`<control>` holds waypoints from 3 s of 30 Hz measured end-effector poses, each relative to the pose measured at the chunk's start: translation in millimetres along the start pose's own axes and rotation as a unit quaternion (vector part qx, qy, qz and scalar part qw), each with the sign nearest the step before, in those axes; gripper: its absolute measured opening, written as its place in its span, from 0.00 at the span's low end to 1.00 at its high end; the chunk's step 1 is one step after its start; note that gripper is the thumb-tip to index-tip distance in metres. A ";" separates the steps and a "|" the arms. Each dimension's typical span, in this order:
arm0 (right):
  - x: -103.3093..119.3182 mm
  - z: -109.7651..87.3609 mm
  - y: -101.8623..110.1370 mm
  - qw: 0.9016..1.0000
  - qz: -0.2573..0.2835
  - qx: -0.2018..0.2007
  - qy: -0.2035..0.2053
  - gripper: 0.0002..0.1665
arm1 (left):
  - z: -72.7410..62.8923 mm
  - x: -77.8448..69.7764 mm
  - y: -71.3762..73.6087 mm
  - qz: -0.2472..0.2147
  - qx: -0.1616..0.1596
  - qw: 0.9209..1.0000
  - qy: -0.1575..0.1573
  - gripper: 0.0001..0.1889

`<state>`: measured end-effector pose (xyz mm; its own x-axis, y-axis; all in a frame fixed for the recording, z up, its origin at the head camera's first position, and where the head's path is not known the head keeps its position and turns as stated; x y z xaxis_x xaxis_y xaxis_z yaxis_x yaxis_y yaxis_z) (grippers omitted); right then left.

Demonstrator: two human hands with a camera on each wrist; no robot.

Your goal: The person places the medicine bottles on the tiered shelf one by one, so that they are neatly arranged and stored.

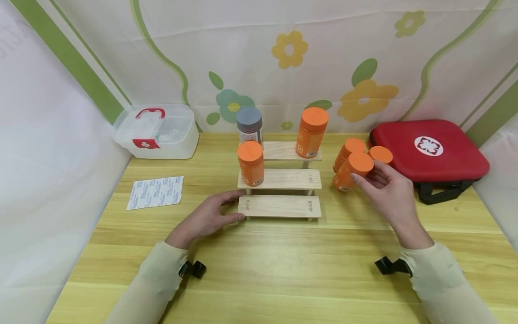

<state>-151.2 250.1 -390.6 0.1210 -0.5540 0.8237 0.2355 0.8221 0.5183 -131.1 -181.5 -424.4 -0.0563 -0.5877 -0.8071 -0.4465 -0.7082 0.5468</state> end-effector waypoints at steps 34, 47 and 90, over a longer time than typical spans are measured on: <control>63.6 -10.1 -4.0 0.992 0.086 -0.018 0.093 0.30 | 0.3 -0.1 0.4 0.004 -0.001 1.000 0.003 0.35; 75.6 -5.9 -22.9 0.988 0.118 0.015 0.102 0.29 | 0.0 -1.2 0.7 -0.004 -0.001 1.000 0.003 0.35; 84.5 -0.5 -49.8 0.978 0.002 0.020 0.206 0.37 | 1.8 -0.9 -0.5 0.004 0.000 1.000 0.006 0.35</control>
<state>-152.2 162.2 -346.9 0.5029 -0.5497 0.6670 0.1966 0.8242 0.5310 -132.5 -179.9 -424.4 -0.0501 -0.5980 -0.7999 -0.4469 -0.7029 0.5534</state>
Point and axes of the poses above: each hand's wrist, its own z-axis towards the middle knuckle, its own y-axis out of the back of the hand, x = y × z, the point moved 3 cm from there along z, towards the middle knuckle, and after that the axes turned 3 degrees about -z, right-handed, at the moved point
